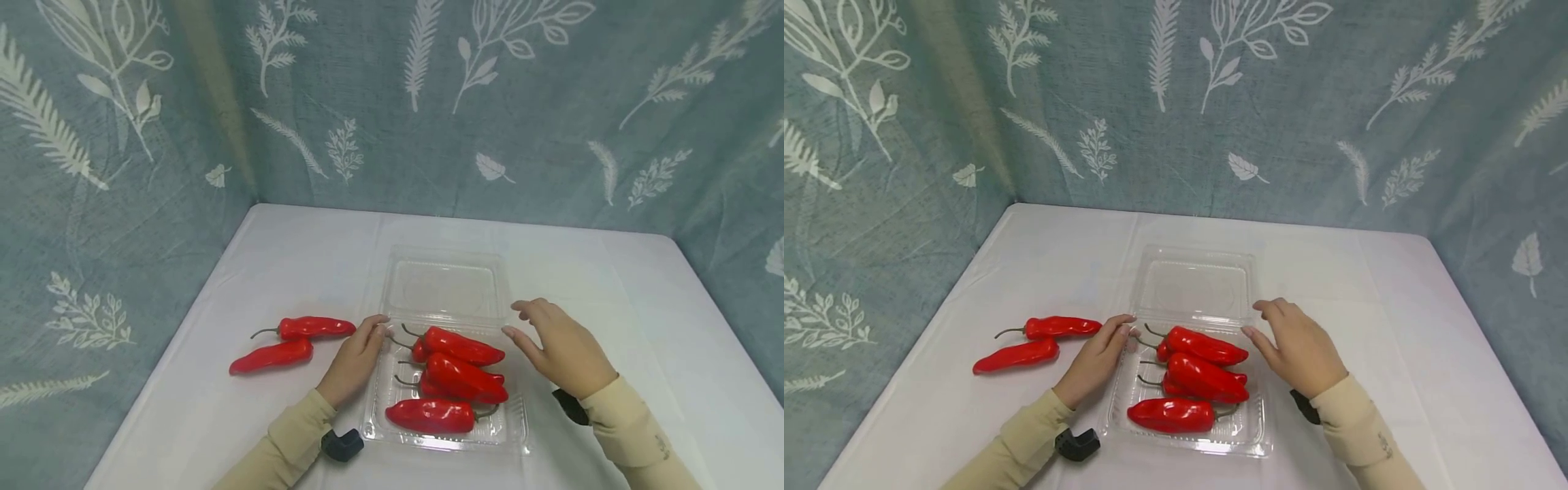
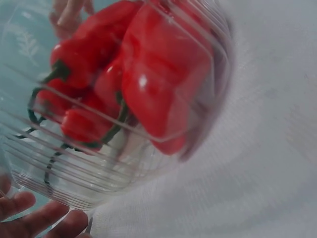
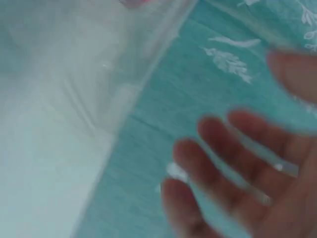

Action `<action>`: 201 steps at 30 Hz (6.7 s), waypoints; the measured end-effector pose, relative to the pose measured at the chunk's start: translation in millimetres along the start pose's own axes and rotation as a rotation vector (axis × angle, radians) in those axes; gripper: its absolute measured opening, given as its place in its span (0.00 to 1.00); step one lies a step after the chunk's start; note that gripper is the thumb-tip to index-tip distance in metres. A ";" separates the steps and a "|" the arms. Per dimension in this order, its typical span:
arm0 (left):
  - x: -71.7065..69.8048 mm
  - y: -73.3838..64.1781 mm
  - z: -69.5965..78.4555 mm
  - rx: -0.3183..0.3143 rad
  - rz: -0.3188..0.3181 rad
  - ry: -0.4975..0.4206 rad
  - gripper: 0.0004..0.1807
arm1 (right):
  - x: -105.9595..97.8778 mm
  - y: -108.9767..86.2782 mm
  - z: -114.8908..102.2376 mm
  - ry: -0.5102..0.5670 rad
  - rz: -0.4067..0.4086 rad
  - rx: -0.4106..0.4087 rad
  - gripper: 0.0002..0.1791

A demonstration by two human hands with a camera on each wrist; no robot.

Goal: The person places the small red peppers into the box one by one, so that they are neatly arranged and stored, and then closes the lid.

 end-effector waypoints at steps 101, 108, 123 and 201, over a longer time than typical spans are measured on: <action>-122.5 -53.4 50.1 0.499 0.070 0.698 0.29 | 83.2 -9.4 29.9 0.516 -0.294 0.672 0.34; -95.5 -42.6 73.7 0.535 0.016 0.631 0.29 | 83.7 -10.3 28.8 0.526 -0.294 0.680 0.33; -27.8 -34.1 103.6 0.668 -0.175 0.537 0.27 | 83.4 -9.4 28.9 0.535 -0.290 0.679 0.31; -84.6 -8.1 49.2 0.517 -0.014 0.608 0.14 | 82.9 -10.2 28.5 0.532 -0.323 0.682 0.32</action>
Point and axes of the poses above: each hand's wrist, its own y-axis towards the middle knuckle, its own x-axis out of the palm, z = x × y, the point moved 6 cm from there along y, towards the middle knuckle, and after that the axes turned 12 degrees about x, right-handed, at the moved point
